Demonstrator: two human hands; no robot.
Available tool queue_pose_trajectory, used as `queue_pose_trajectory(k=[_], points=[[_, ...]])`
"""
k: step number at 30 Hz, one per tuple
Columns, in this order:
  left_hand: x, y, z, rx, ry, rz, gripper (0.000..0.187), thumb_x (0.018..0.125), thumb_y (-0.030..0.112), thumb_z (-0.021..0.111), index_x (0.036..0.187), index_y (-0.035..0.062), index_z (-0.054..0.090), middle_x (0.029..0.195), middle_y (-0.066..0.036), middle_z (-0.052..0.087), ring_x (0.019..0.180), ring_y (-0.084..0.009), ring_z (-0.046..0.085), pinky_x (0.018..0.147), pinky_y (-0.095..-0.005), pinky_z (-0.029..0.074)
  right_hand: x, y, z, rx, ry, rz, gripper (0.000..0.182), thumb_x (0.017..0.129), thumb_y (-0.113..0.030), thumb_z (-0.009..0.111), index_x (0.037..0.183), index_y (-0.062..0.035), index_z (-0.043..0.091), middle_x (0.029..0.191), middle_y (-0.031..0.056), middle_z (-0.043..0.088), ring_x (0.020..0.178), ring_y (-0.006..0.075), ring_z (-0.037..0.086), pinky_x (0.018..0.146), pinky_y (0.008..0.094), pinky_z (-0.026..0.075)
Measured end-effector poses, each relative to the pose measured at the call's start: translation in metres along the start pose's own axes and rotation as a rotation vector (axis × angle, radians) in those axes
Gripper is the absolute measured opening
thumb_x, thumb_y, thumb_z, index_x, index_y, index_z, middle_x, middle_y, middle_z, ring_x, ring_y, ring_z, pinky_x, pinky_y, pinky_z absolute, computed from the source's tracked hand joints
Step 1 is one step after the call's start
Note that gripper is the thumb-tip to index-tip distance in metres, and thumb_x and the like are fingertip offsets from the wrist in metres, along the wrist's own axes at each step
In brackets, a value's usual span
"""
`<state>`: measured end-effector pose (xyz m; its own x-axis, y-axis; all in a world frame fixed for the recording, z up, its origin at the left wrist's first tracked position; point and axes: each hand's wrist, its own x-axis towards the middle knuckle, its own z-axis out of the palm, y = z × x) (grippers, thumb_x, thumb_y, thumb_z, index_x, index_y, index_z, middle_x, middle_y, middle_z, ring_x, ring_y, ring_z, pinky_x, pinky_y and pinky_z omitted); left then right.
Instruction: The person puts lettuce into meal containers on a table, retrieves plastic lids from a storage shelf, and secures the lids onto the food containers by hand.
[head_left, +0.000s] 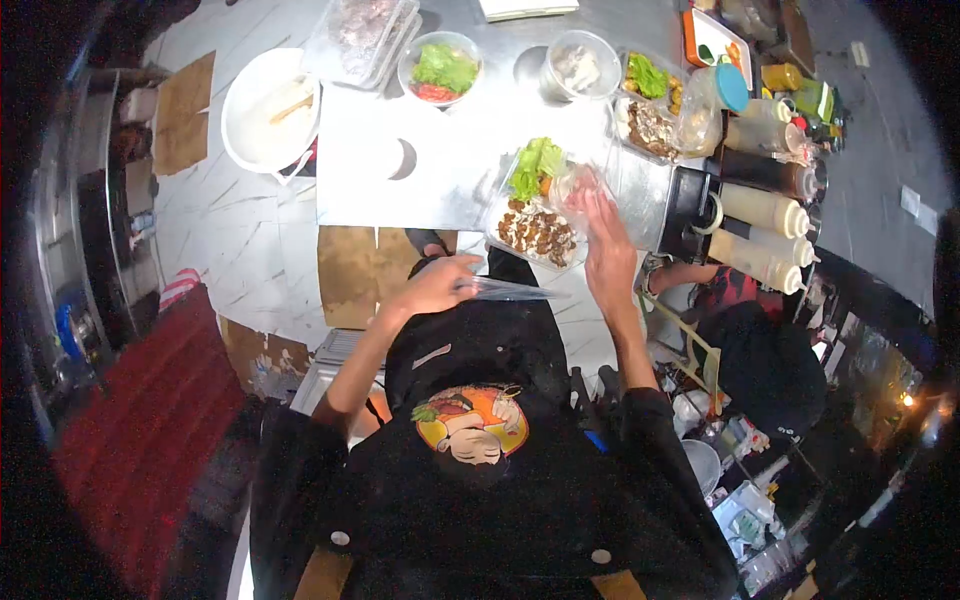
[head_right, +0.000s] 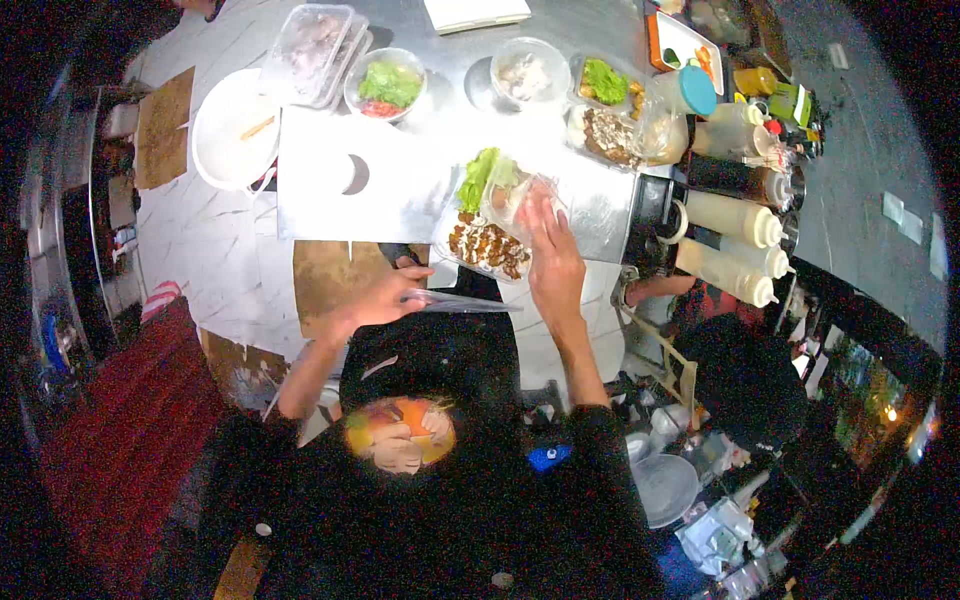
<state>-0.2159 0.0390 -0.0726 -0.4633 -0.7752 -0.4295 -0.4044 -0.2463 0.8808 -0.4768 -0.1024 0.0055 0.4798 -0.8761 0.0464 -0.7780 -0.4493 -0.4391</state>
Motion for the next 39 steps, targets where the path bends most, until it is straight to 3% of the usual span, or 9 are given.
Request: queue_pose_trajectory(k=[5,14,15,18,21,31,34,35,39], points=[[0.023,0.012,0.017,0.123,0.026,0.040,0.017,0.086,0.014,0.063,0.094,0.0024,0.071,0.143,-0.021,0.045,0.122,-0.0374,0.053,0.103,-0.0427,0.042,-0.028,-0.007,-0.005,-0.028,0.111,-0.052,0.067,0.079,0.009,0.051,0.139,-0.0203,0.053,0.145,0.0087,0.048,0.131,0.0382,0.045,0.106,0.0473,0.037],[0.049,0.026,0.044,0.224,-0.027,0.098,0.014,0.085,0.014,0.060,0.086,0.0014,0.068,0.139,-0.025,0.046,0.113,-0.0404,0.056,0.097,-0.0459,0.046,0.031,-0.039,-0.013,-0.504,-0.252,-0.230,0.060,0.081,-0.003,0.056,0.137,-0.0235,0.053,0.139,0.0099,0.050,0.134,0.0387,0.039,0.108,0.0559,0.032],[0.049,0.028,0.046,0.222,0.000,0.103,0.014,0.085,0.013,0.060,0.085,0.0016,0.068,0.137,-0.025,0.047,0.112,-0.0404,0.057,0.096,-0.0459,0.046,0.030,-0.035,-0.007,-0.542,-0.310,-0.243,0.062,0.083,-0.005,0.055,0.142,-0.0237,0.047,0.140,0.0123,0.049,0.130,0.0433,0.042,0.103,0.0591,0.036],[0.048,0.032,0.046,0.210,0.059,0.080,0.013,0.085,0.013,0.061,0.084,0.0024,0.068,0.131,-0.023,0.052,0.111,-0.0397,0.057,0.096,-0.0468,0.046,0.007,-0.026,0.003,-0.529,-0.385,-0.207,0.071,0.080,-0.001,0.054,0.145,-0.0275,0.042,0.144,0.0126,0.046,0.124,0.0460,0.047,0.100,0.0561,0.041],[0.042,0.030,0.052,0.228,0.155,0.097,0.013,0.085,0.014,0.061,0.083,0.0029,0.069,0.126,-0.021,0.055,0.113,-0.0382,0.055,0.095,-0.0481,0.046,-0.009,-0.028,0.006,-0.437,-0.407,-0.198,0.063,0.085,-0.005,0.052,0.144,-0.0227,0.043,0.141,0.0168,0.047,0.119,0.0515,0.049,0.095,0.0602,0.044],[0.000,0.040,0.019,0.272,0.297,-0.007,0.011,0.083,0.011,0.066,0.088,0.0029,0.071,0.121,-0.015,0.054,0.114,-0.0340,0.053,0.096,-0.0436,0.045,-0.022,-0.022,0.014,-0.470,-0.511,-0.182,0.065,0.085,-0.004,0.052,0.147,-0.0214,0.039,0.146,0.0188,0.041,0.120,0.0541,0.048,0.096,0.0587,0.044],[-0.015,0.039,0.003,0.365,0.402,0.055,0.012,0.080,0.011,0.066,0.086,0.0025,0.073,0.121,-0.015,0.052,0.118,-0.0336,0.048,0.100,-0.0457,0.040,-0.024,-0.025,0.013,-0.471,-0.510,-0.183,0.067,0.083,-0.003,0.053,0.146,-0.0222,0.040,0.145,0.0183,0.043,0.118,0.0536,0.050,0.095,0.0575,0.045],[-0.020,0.041,-0.002,0.395,0.328,-0.004,0.014,0.080,0.010,0.065,0.088,0.0012,0.073,0.133,-0.016,0.047,0.130,-0.0342,0.040,0.105,-0.0460,0.036,-0.023,-0.027,0.012,-0.470,-0.491,-0.187,0.069,0.081,0.000,0.054,0.145,-0.0227,0.041,0.144,0.0178,0.044,0.117,0.0531,0.051,0.094,0.0559,0.047],[-0.019,0.063,-0.022,0.559,0.253,0.091,0.008,0.078,0.006,0.065,0.081,0.0006,0.071,0.153,-0.015,0.029,0.144,-0.0338,0.023,0.112,-0.0487,0.033,-0.022,-0.024,0.019,-0.445,-0.475,-0.202,0.072,0.076,0.002,0.056,0.143,-0.0228,0.044,0.141,0.0177,0.046,0.114,0.0520,0.053,0.084,0.0525,0.054]])
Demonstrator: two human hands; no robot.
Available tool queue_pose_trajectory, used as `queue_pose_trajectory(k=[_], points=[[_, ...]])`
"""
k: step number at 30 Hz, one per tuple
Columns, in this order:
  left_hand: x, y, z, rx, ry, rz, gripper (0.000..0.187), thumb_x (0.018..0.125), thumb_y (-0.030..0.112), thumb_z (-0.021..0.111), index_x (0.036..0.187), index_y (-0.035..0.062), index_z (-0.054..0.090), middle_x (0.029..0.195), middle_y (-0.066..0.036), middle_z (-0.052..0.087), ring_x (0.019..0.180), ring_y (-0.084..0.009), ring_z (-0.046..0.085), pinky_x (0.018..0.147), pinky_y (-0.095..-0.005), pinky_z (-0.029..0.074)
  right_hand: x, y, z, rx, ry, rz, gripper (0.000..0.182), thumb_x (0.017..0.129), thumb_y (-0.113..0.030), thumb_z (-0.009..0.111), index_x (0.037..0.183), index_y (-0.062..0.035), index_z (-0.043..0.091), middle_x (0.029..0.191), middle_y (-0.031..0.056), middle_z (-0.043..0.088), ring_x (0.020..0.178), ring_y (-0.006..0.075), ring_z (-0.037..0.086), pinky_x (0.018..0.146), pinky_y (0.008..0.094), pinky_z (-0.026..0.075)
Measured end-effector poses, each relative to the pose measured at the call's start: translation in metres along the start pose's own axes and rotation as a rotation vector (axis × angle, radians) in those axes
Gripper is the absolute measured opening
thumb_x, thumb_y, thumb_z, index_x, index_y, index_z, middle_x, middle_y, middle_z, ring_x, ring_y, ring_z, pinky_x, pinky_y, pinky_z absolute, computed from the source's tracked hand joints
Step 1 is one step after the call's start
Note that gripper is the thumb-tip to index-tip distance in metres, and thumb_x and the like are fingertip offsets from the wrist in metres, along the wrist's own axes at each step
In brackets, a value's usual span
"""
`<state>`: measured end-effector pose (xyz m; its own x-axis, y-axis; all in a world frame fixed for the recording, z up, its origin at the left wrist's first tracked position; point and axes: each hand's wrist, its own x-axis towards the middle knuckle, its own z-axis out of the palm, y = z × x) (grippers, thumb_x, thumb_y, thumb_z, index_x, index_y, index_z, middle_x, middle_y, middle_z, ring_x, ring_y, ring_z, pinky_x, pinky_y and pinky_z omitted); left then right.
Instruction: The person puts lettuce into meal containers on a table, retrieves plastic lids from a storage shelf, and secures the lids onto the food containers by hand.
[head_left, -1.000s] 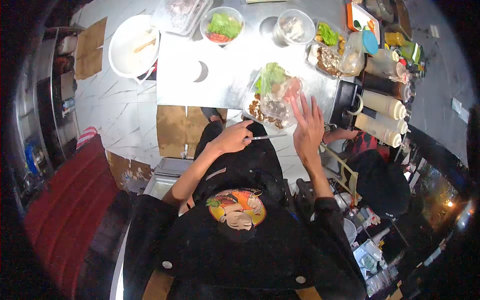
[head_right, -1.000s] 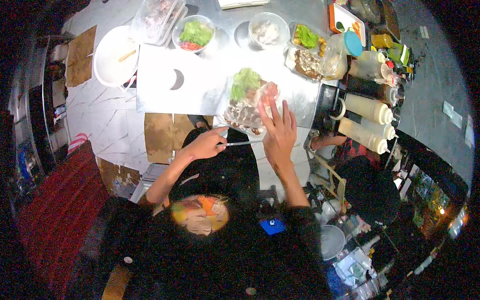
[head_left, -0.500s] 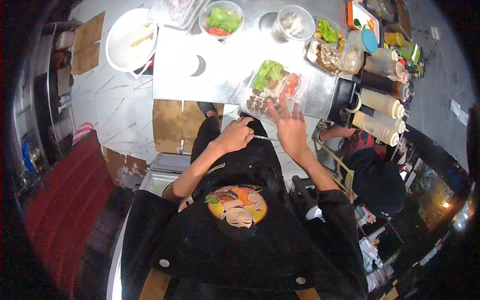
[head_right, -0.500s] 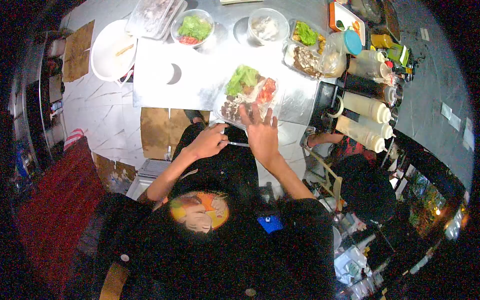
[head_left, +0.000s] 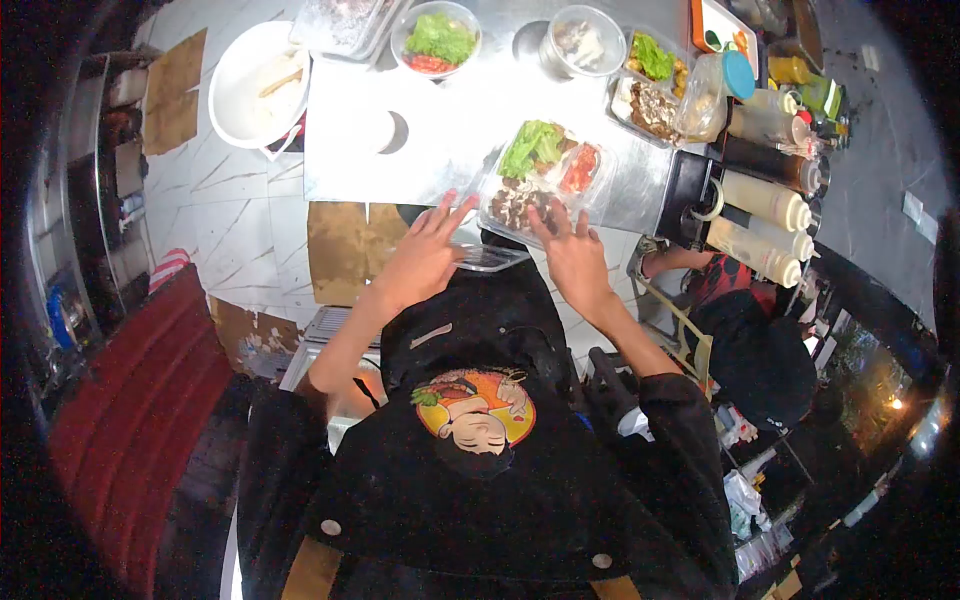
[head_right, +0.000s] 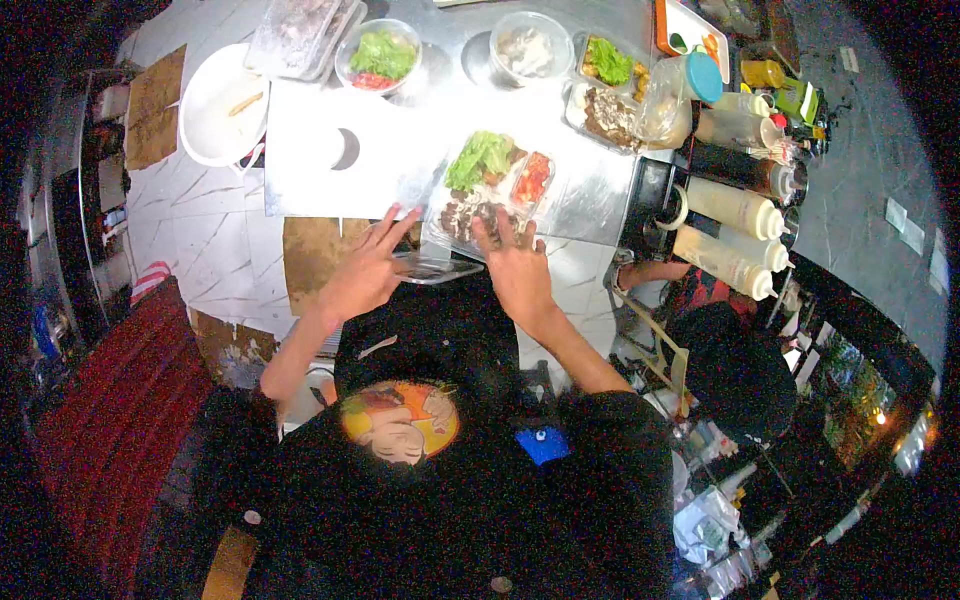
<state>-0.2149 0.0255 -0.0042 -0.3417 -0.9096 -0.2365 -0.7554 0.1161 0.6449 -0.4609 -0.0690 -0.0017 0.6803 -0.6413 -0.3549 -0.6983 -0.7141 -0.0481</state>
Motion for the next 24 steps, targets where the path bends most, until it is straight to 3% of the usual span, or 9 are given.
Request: queue_pose_trajectory(k=[2,5,8,12,17,21,22,23,24], points=[[0.015,0.005,-0.009,0.072,-0.126,0.072,0.009,0.078,0.007,0.064,0.075,0.0008,0.069,0.159,-0.015,0.020,0.148,-0.0337,0.016,0.115,-0.0501,0.028,0.002,-0.001,0.005,-0.001,-0.007,0.006,0.073,0.075,0.002,0.057,0.142,-0.0226,0.045,0.140,0.0174,0.046,0.112,0.0509,0.054,0.078,0.0503,0.057],[0.030,0.000,0.011,0.087,-0.151,0.145,0.013,0.080,0.009,0.063,0.070,0.0011,0.067,0.159,-0.015,0.018,0.148,-0.0343,0.015,0.116,-0.0521,0.025,0.006,-0.002,0.012,0.007,-0.011,0.007,0.073,0.073,0.001,0.058,0.141,-0.0225,0.046,0.138,0.0171,0.047,0.110,0.0502,0.055,0.071,0.0479,0.060],[0.038,-0.004,0.024,0.152,-0.178,0.149,0.013,0.081,0.010,0.063,0.072,0.0016,0.069,0.159,-0.016,0.017,0.148,-0.0358,0.014,0.116,-0.0528,0.025,0.008,-0.003,0.015,0.022,-0.017,0.016,0.072,0.073,0.001,0.058,0.140,-0.0220,0.047,0.136,0.0155,0.047,0.110,0.0506,0.055,0.068,0.0473,0.060],[0.032,0.000,0.022,-0.013,-0.051,0.110,0.012,0.082,0.010,0.063,0.083,0.0040,0.073,0.160,-0.015,0.017,0.147,-0.0381,0.013,0.115,-0.0527,0.025,0.004,-0.003,-0.007,0.070,-0.029,0.004,0.071,0.074,0.002,0.057,0.140,-0.0210,0.047,0.138,0.0133,0.048,0.113,0.0510,0.055,0.069,0.0469,0.060],[0.016,0.013,-0.002,-0.225,0.188,0.074,0.021,0.078,0.008,0.066,0.096,0.0105,0.076,0.159,-0.014,0.022,0.146,-0.0391,0.018,0.115,-0.0514,0.027,-0.017,0.014,-0.046,0.219,0.102,0.134,0.071,0.077,0.005,0.053,0.143,-0.0217,0.044,0.141,0.0128,0.050,0.117,0.0426,0.057,0.080,0.0444,0.058],[0.011,0.040,-0.017,-0.244,0.135,0.133,0.023,0.074,0.007,0.068,0.096,0.0116,0.075,0.157,-0.012,0.026,0.145,-0.0379,0.023,0.114,-0.0494,0.031,-0.030,0.043,-0.048,0.383,0.393,0.222,0.068,0.079,0.011,0.048,0.140,-0.0184,0.048,0.134,0.0165,0.056,0.116,0.0352,0.060,0.089,0.0413,0.054],[0.010,0.048,-0.020,-0.229,0.093,0.155,0.023,0.074,0.007,0.068,0.096,0.0118,0.075,0.157,-0.011,0.027,0.144,-0.0373,0.024,0.113,-0.0487,0.032,-0.031,0.041,-0.059,0.507,0.479,0.253,0.062,0.079,0.015,0.046,0.135,-0.0128,0.055,0.127,0.0183,0.061,0.113,0.0347,0.062,0.094,0.0397,0.050],[0.008,0.056,-0.025,-0.213,0.053,0.174,0.024,0.074,0.006,0.069,0.096,0.0121,0.075,0.157,-0.011,0.027,0.144,-0.0368,0.025,0.113,-0.0481,0.033,-0.034,0.041,-0.067,0.517,0.462,0.313,0.061,0.079,0.015,0.046,0.134,-0.0117,0.055,0.126,0.0180,0.062,0.113,0.0348,0.062,0.095,0.0391,0.050],[0.006,0.064,-0.033,-0.184,0.060,0.197,0.022,0.074,0.006,0.069,0.095,0.0102,0.073,0.155,-0.010,0.030,0.141,-0.0355,0.032,0.107,-0.0444,0.042,-0.041,0.040,-0.072,0.529,0.443,0.376,0.060,0.079,0.016,0.047,0.133,-0.0106,0.056,0.125,0.0178,0.062,0.113,0.0349,0.062,0.096,0.0386,0.049]])
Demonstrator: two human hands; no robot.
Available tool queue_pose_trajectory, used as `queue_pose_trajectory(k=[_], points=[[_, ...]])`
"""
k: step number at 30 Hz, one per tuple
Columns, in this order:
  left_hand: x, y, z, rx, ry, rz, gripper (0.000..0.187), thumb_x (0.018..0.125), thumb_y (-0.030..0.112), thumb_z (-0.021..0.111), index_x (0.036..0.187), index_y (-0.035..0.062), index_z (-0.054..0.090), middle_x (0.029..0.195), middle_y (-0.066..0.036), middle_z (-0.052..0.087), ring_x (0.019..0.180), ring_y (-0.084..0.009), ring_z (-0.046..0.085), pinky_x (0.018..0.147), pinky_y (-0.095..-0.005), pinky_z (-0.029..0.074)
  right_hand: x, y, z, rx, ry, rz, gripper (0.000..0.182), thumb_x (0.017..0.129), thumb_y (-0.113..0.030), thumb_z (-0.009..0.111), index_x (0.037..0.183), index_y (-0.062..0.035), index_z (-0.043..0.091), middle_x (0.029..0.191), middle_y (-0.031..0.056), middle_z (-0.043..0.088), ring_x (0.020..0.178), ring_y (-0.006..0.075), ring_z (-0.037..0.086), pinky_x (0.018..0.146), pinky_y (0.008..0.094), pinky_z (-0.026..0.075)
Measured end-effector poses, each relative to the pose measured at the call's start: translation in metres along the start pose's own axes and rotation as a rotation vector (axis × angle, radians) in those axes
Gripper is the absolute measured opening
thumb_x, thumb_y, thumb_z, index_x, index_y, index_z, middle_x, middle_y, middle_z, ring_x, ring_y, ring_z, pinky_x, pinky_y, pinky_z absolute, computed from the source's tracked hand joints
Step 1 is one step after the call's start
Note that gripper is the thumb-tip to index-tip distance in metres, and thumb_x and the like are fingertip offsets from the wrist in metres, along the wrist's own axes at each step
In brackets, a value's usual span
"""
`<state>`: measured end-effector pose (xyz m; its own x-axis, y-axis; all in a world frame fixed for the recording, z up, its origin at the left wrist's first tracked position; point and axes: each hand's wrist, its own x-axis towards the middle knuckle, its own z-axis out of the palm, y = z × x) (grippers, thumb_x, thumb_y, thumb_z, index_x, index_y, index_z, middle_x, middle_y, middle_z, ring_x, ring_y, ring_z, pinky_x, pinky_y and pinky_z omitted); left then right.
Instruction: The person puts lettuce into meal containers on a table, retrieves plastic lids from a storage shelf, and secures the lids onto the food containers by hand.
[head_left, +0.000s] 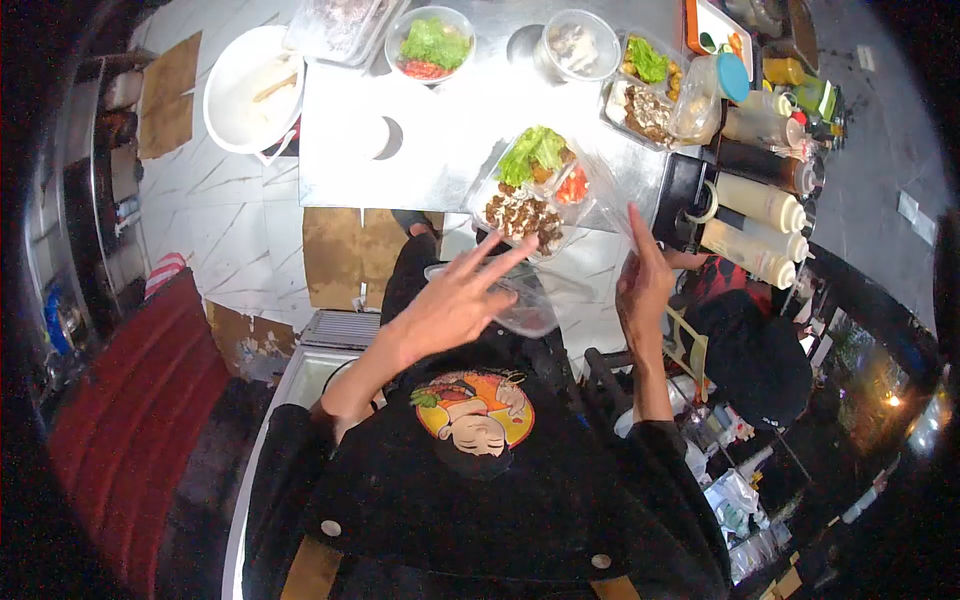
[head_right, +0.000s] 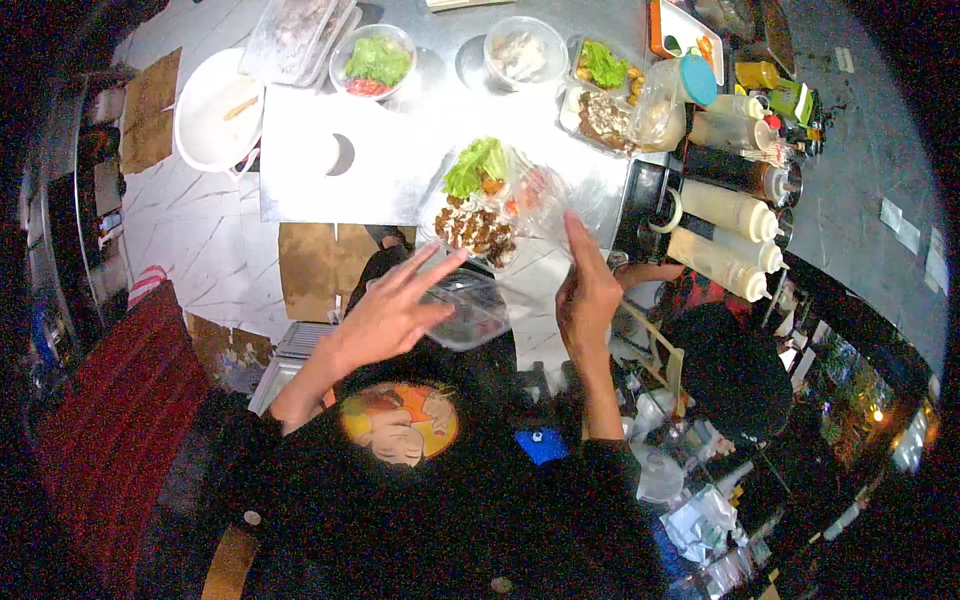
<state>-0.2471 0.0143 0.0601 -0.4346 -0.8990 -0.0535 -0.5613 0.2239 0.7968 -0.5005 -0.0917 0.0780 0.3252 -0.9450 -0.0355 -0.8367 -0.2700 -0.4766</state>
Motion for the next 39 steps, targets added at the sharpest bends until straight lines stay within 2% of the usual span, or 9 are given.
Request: queue_pose_trajectory(k=[4,8,11,17,21,23,30,33,39], points=[[0.003,0.012,-0.008,-0.002,0.067,0.020,0.020,0.073,0.008,0.069,0.093,0.0063,0.073,0.155,-0.010,0.030,0.128,-0.0327,0.047,0.094,-0.0371,0.053,0.005,0.011,0.006,-0.033,0.074,-0.087,0.061,0.078,0.017,0.048,0.131,-0.0119,0.059,0.122,0.0183,0.064,0.112,0.0350,0.063,0.096,0.0391,0.049],[0.021,0.008,-0.011,0.040,0.093,-0.015,0.018,0.077,0.007,0.068,0.095,0.0037,0.071,0.152,-0.009,0.035,0.123,-0.0314,0.052,0.092,-0.0383,0.053,0.013,0.013,0.015,-0.023,0.076,-0.156,0.064,0.076,0.016,0.048,0.131,-0.0149,0.059,0.124,0.0173,0.063,0.113,0.0347,0.063,0.095,0.0394,0.050],[0.011,0.008,0.001,-0.028,0.080,0.018,0.013,0.078,0.007,0.066,0.091,0.0034,0.068,0.140,-0.007,0.049,0.104,-0.0281,0.062,0.073,-0.0369,0.058,0.011,0.007,0.012,-0.020,0.047,-0.115,0.063,0.077,0.016,0.049,0.130,-0.0164,0.060,0.125,0.0162,0.063,0.114,0.0346,0.062,0.095,0.0400,0.051],[-0.033,0.003,0.017,-0.142,-0.039,-0.011,0.020,0.080,0.009,0.063,0.100,0.0080,0.067,0.115,-0.004,0.064,0.093,-0.0266,0.066,0.073,-0.0398,0.057,0.008,0.005,0.015,0.026,0.075,-0.127,0.062,0.078,0.015,0.049,0.128,-0.0185,0.061,0.125,0.0151,0.063,0.113,0.0345,0.062,0.092,0.0400,0.053],[-0.019,-0.031,0.060,-0.045,-0.157,-0.097,0.012,0.086,0.009,0.060,0.093,0.0033,0.066,0.119,-0.016,0.064,0.097,-0.0343,0.066,0.083,-0.0424,0.055,0.007,0.005,0.018,0.000,0.059,-0.107,0.064,0.075,0.018,0.048,0.128,-0.0157,0.062,0.124,0.0161,0.063,0.112,0.0329,0.064,0.091,0.0374,0.052],[0.003,-0.058,0.095,-0.139,-0.227,-0.227,0.011,0.086,0.009,0.059,0.092,0.0014,0.065,0.128,-0.022,0.057,0.110,-0.0381,0.060,0.090,-0.0449,0.052,0.005,0.003,0.019,0.009,0.027,-0.085,0.066,0.073,0.021,0.043,0.128,-0.0108,0.061,0.123,0.0184,0.064,0.110,0.0303,0.065,0.089,0.0331,0.051],[0.014,-0.088,0.135,-0.041,-0.052,-0.058,0.011,0.086,0.008,0.060,0.090,-0.0005,0.064,0.145,-0.027,0.038,0.136,-0.0393,0.037,0.105,-0.0475,0.041,0.013,0.012,0.028,0.102,0.046,-0.219,0.059,0.074,0.022,0.038,0.123,-0.0002,0.062,0.122,0.0187,0.065,0.116,0.0277,0.063,0.098,0.0330,0.046],[0.006,-0.085,0.111,-0.178,-0.157,-0.211,0.012,0.087,0.009,0.059,0.093,0.0003,0.064,0.127,-0.016,0.058,0.108,-0.0338,0.062,0.090,-0.0428,0.051,0.018,0.011,0.021,0.178,0.079,-0.145,0.057,0.072,0.018,0.045,0.122,-0.0018,0.064,0.122,0.0177,0.065,0.119,0.0318,0.060,0.104,0.0384,0.043],[-0.093,-0.038,-0.031,-0.129,0.130,-0.347,0.024,0.080,0.002,0.061,0.102,0.0051,0.067,0.099,-0.013,0.067,0.092,-0.0317,0.065,0.079,-0.0412,0.053,0.006,0.035,-0.001,0.279,0.119,0.026,0.059,0.072,0.011,0.045,0.129,0.0056,0.057,0.127,0.0160,0.063,0.115,0.0230,0.060,0.098,0.0300,0.044]])
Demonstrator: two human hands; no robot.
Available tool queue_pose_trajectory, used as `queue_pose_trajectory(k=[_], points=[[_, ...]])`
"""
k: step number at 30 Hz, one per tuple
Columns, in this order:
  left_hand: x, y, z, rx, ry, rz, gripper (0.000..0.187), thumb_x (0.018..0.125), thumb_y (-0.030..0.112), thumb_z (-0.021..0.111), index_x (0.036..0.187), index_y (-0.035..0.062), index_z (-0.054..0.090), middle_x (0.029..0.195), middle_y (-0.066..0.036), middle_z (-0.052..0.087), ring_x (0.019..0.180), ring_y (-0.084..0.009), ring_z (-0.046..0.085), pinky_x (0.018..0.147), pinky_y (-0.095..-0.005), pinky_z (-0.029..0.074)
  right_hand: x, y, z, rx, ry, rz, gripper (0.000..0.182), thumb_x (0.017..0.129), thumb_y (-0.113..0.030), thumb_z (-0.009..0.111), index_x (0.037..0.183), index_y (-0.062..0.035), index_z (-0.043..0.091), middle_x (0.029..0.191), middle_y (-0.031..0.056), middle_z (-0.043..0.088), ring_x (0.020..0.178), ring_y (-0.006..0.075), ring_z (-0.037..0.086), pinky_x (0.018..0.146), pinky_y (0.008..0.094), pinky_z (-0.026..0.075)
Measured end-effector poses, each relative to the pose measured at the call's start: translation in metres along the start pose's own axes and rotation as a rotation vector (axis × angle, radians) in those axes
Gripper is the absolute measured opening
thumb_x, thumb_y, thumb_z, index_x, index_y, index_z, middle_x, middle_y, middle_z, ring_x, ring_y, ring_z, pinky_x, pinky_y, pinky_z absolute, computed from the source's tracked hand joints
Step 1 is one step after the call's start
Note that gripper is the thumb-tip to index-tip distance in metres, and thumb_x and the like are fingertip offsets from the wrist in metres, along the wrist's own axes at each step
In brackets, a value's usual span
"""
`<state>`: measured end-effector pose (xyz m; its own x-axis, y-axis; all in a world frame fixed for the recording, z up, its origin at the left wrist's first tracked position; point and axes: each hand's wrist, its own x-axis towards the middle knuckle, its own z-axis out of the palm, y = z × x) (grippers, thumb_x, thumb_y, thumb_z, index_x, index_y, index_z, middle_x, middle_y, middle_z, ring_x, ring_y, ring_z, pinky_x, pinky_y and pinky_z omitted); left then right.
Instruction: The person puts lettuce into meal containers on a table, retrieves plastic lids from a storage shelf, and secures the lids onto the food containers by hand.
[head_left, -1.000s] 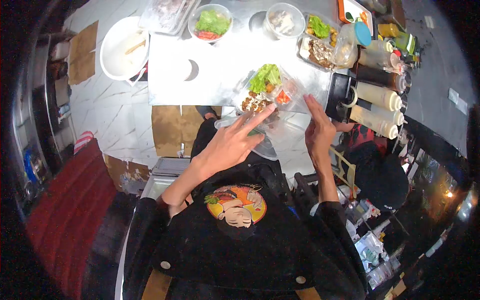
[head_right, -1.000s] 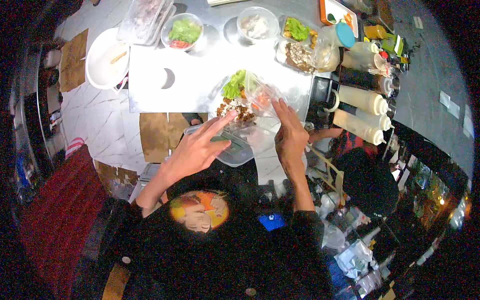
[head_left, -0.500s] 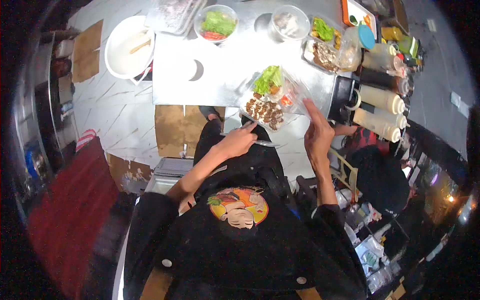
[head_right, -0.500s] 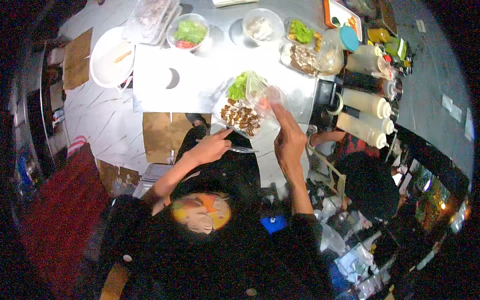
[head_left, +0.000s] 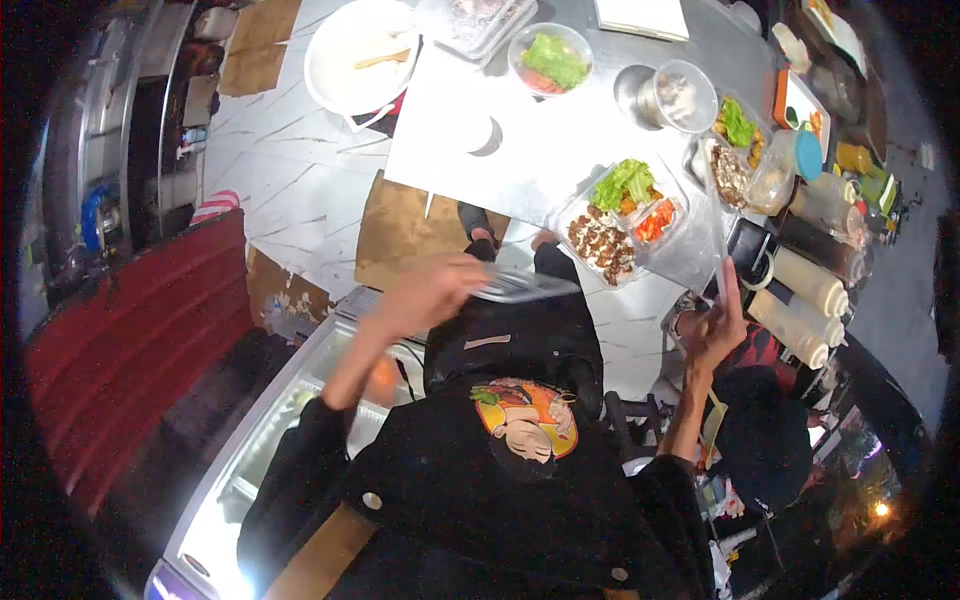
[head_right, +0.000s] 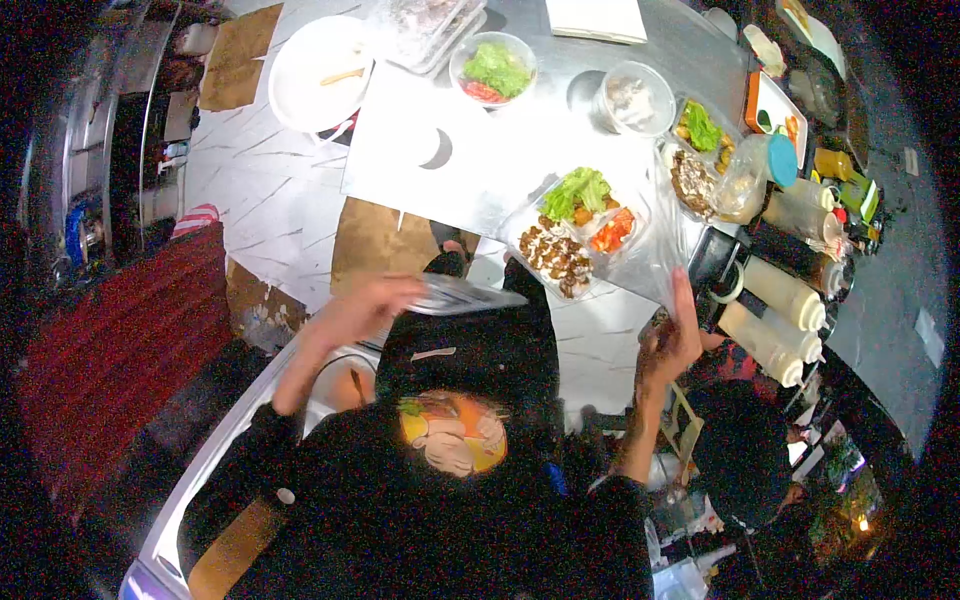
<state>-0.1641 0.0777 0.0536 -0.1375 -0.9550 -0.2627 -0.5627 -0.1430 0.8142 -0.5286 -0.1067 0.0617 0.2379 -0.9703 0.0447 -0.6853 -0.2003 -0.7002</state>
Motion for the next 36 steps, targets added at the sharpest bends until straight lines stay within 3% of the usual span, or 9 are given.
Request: queue_pose_trajectory(k=[5,10,21,24,27,31,32,34,36], points=[[-0.055,-0.001,-0.091,0.337,0.380,-0.419,0.049,0.072,-0.008,0.056,0.117,0.0067,0.066,0.119,-0.013,0.065,0.106,-0.0343,0.062,0.092,-0.0390,0.049,-0.009,-0.004,-0.005,0.017,0.053,0.068,0.053,0.081,0.008,0.045,0.132,0.0035,0.056,0.126,0.0125,0.064,0.113,0.0161,0.061,0.093,0.0279,0.046],[-0.039,-0.094,-0.047,0.835,0.426,-0.479,0.059,0.074,-0.001,0.055,0.130,0.0170,0.060,0.139,-0.004,0.051,0.120,-0.0291,0.048,0.099,-0.0444,0.041,-0.006,-0.010,0.004,-0.087,0.092,-0.116,0.052,0.083,0.008,0.044,0.132,0.0009,0.056,0.125,0.0125,0.065,0.101,0.0127,0.062,0.084,0.0238,0.047],[0.048,-0.161,0.040,0.745,0.448,-0.272,0.071,0.080,0.002,0.059,0.146,0.0196,0.038,0.151,-0.005,0.036,0.127,-0.0349,0.040,0.099,-0.0534,0.037,-0.029,-0.008,0.010,-0.049,0.060,-0.062,0.060,0.079,0.012,0.037,0.133,-0.0037,0.058,0.116,0.0085,0.067,0.077,0.0082,0.054,0.068,0.0174,0.040],[0.064,-0.149,0.045,0.640,0.400,-0.251,0.060,0.082,0.011,0.063,0.139,0.0160,0.047,0.148,-0.010,0.038,0.128,-0.0365,0.040,0.097,-0.0572,0.038,-0.036,-0.019,0.012,-0.017,0.009,0.086,0.065,0.074,0.014,0.035,0.132,-0.0046,0.059,0.112,0.0071,0.068,0.071,0.0075,0.050,0.063,0.0172,0.037],[0.064,-0.126,0.041,0.637,0.424,-0.248,0.061,0.083,0.020,0.069,0.139,0.0094,0.045,0.146,-0.016,0.038,0.131,-0.0356,0.038,0.101,-0.0545,0.037,-0.039,-0.026,0.009,-0.022,0.048,0.070,0.069,0.067,0.014,0.035,0.127,-0.0042,0.062,0.124,0.0122,0.066,0.093,0.0166,0.061,0.079,0.0231,0.044],[0.055,-0.065,0.039,-0.120,0.500,-0.345,0.065,0.090,0.027,0.067,0.145,0.0095,0.036,0.137,-0.014,0.049,0.127,-0.0330,0.048,0.105,-0.0446,0.039,-0.050,-0.046,0.015,-0.135,0.060,-0.235,0.059,0.070,0.006,0.041,0.123,-0.0055,0.065,0.125,0.0174,0.064,0.128,0.0357,0.052,0.106,0.0463,0.039],[0.051,-0.059,0.045,-0.633,0.364,-0.334,0.065,0.090,0.025,0.066,0.145,0.0102,0.035,0.136,-0.015,0.050,0.122,-0.0314,0.052,0.102,-0.0433,0.042,-0.058,-0.050,0.021,-0.198,-0.026,-0.326,0.055,0.073,0.003,0.047,0.121,-0.0115,0.067,0.130,0.0140,0.061,0.128,0.0377,0.051,0.106,0.0550,0.036],[0.047,-0.024,0.046,-1.638,0.019,-0.283,0.066,0.091,0.021,0.065,0.147,0.0115,0.031,0.132,-0.017,0.052,0.112,-0.0284,0.060,0.095,-0.0408,0.048,-0.068,-0.054,0.042,-0.313,-0.199,-0.467,0.052,0.079,-0.001,0.052,0.124,-0.0219,0.066,0.139,0.0069,0.055,0.134,0.0333,0.045,0.109,0.0520,0.033],[0.040,0.021,0.037,-1.452,0.036,-0.355,0.067,0.091,0.016,0.062,0.148,0.0127,0.027,0.127,-0.018,0.056,0.097,-0.0257,0.065,0.085,-0.0364,0.053,-0.076,-0.055,0.068,-0.303,-0.313,-0.543,0.050,0.080,-0.005,0.059,0.126,-0.0245,0.065,0.140,0.0045,0.054,0.136,0.0336,0.042,0.110,0.0509,0.032]])
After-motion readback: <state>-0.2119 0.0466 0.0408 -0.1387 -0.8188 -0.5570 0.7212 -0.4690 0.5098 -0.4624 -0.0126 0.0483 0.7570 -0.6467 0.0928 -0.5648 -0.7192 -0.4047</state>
